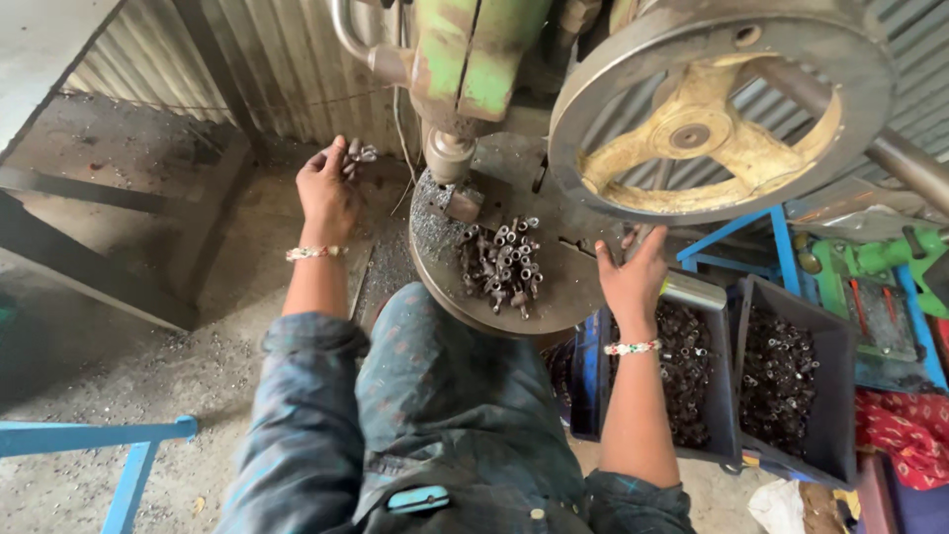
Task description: The person sits at a drill press and works through a pile of small dark metal fittings on the machine table. They place each fitting under the drill bit, operate the drill press to machine it, and set it aside, then sweep batches of finished fittings off the table into collection bins.
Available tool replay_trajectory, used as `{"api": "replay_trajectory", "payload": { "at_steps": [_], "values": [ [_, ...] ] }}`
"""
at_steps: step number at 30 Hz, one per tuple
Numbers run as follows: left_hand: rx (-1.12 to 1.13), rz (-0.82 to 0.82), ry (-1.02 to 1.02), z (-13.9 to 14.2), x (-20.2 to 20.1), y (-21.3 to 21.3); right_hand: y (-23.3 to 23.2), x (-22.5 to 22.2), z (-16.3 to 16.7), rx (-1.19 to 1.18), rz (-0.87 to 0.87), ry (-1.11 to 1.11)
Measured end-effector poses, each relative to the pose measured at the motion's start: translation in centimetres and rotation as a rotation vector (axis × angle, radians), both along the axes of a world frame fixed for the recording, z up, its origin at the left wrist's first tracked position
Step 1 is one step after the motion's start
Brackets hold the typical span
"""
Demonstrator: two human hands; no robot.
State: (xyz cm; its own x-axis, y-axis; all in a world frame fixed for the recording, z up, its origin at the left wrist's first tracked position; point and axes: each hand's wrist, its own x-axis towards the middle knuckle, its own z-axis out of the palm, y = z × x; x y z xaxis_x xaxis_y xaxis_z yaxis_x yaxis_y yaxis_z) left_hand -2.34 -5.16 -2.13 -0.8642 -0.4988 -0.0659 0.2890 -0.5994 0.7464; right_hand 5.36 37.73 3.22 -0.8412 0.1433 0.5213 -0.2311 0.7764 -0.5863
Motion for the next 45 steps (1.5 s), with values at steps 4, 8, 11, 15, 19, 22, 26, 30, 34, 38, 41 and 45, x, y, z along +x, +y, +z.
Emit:
{"api": "replay_trajectory", "payload": {
  "at_steps": [4, 8, 11, 15, 19, 22, 26, 30, 34, 38, 41, 45],
  "values": [
    [-0.337, -0.040, -0.171, 0.0, 0.8, 1.9, -0.3, -0.6, -0.3, 0.072, -0.087, 0.011],
    [-0.386, -0.051, -0.227, 0.4, 1.3, 5.4, -0.1, -1.0, -0.4, 0.078, -0.064, 0.019],
    [-0.305, -0.112, -0.186, 1.7, 1.6, 5.5, -0.1, -0.9, -0.4, 0.069, -0.051, -0.003],
    [-0.680, -0.006, -0.368, 3.3, 2.0, 4.8, -0.3, -0.8, -0.3, 0.091, -0.069, 0.007],
    [-0.632, -0.024, -0.352, 3.0, 2.0, 4.9, -0.5, -0.8, -0.1, 0.082, -0.054, 0.015],
    [-0.465, -0.093, -0.273, 1.9, 1.7, 5.0, -0.3, -0.8, 0.1, 0.081, -0.022, 0.034],
    [-0.466, -0.156, -0.265, 0.1, 0.7, 5.0, 0.0, -1.0, -0.7, 0.062, -0.015, 0.036],
    [-0.184, -0.371, -0.187, -1.3, -0.6, 5.2, 0.8, -2.3, -3.2, 0.088, -0.121, -0.012],
    [-0.162, -0.403, -0.171, -1.8, -1.5, 5.1, 1.6, -6.1, -5.2, 0.274, -0.127, -0.029],
    [-0.166, -0.402, -0.195, -1.4, -1.6, 5.1, 1.0, -12.3, -4.0, -1.122, 0.501, 0.104],
    [-0.180, -0.419, -0.214, -0.7, -1.6, 5.1, 0.4, -16.0, -1.8, -0.022, -0.132, 0.220],
    [-0.165, -0.422, -0.220, 0.5, -1.6, 5.1, -0.1, -18.6, 0.9, -0.001, -0.165, 0.184]
  ]
}}
